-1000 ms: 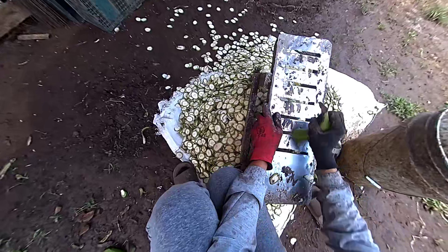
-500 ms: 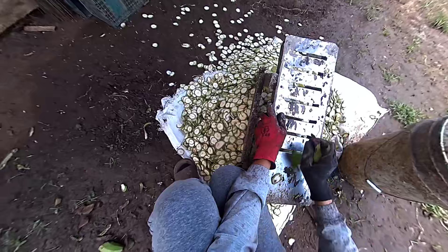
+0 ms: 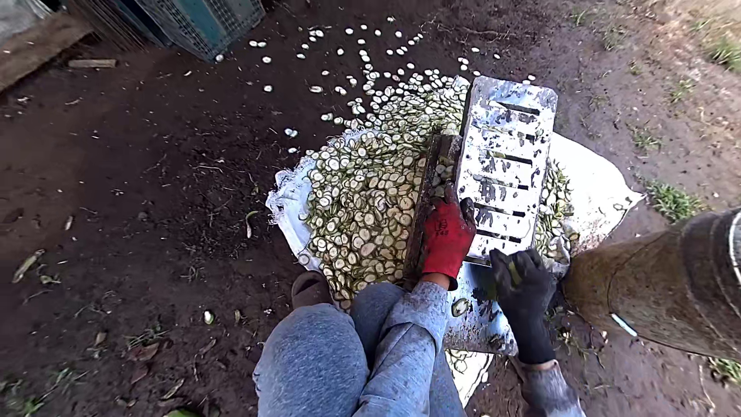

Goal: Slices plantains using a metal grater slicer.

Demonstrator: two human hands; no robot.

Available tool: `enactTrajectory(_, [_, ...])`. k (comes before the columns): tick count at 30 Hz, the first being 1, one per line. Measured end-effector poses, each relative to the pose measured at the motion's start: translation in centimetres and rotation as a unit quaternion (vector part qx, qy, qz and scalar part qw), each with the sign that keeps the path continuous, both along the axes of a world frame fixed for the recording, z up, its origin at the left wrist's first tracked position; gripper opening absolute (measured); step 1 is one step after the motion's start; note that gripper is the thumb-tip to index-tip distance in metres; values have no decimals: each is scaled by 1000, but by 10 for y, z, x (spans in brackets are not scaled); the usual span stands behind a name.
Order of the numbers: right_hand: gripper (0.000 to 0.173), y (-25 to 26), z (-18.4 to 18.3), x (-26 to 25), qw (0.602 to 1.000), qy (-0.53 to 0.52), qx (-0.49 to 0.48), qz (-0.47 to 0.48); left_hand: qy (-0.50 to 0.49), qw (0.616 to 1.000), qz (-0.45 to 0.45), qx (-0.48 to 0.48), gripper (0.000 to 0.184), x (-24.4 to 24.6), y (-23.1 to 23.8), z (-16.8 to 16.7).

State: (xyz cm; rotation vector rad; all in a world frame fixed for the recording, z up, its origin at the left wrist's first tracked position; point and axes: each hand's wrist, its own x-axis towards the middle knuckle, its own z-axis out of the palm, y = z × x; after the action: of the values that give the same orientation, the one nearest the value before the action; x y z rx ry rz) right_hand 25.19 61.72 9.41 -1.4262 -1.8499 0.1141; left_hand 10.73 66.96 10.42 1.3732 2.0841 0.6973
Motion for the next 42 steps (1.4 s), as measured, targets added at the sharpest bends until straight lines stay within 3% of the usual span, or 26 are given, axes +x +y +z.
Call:
enactTrajectory(3, [31, 15, -8, -6, 997, 13, 71, -21, 6, 1000, 0, -14, 61, 1, 3, -1])
enactTrajectory(8, [35, 195, 32, -43, 996, -61, 42, -44, -5, 1000, -3, 2, 61, -2, 7, -8])
enactTrajectory(10, [39, 232, 52, -56, 995, -72, -10, -62, -12, 1000, -4, 7, 60, -6, 8, -8])
enactTrajectory(12, [35, 207, 50, -52, 997, -55, -29, -45, -13, 1000, -6, 6, 60, -7, 8, -8])
enactTrajectory(14, [31, 126, 33, -32, 998, -34, -46, -1, -6, 1000, -2, 2, 60, -4, 8, -5])
enactTrajectory(17, [29, 7, -16, -10, 1000, 15, 9, 5, -3, 1000, -1, -12, 59, -3, 7, 2])
enactTrajectory(19, [34, -18, -28, -5, 999, -7, 37, 16, -9, 1000, 3, -24, 59, -3, 10, 6])
enactTrajectory(22, [39, 53, -18, -12, 995, -68, 60, 35, -12, 999, 0, -32, 61, -1, 8, 4])
enactTrajectory(26, [47, 195, 29, -43, 989, -139, -30, -35, -7, 1000, -4, -26, 60, -4, 13, -2])
enactTrajectory(28, [47, 224, 39, -51, 990, -127, -48, -47, -13, 1000, -4, -28, 60, -6, 13, -3])
enactTrajectory(30, [46, 187, 34, -46, 992, -114, -41, -16, -15, 1000, -10, -24, 60, -6, 12, -3])
enactTrajectory(34, [45, 29, -21, -15, 998, -59, -16, 18, -13, 1000, -1, -22, 60, -4, 10, -2])
enactTrajectory(36, [47, -22, -29, -10, 998, -62, -19, 16, -33, 999, 10, -30, 59, -6, 11, 2])
enactTrajectory(38, [48, -9, -27, -11, 997, -78, -5, 4, -66, 997, 22, -23, 57, -6, 9, 1])
enactTrajectory(42, [53, 124, 7, -28, 987, -149, -59, -24, -77, 997, 25, 13, 55, -5, 8, -7])
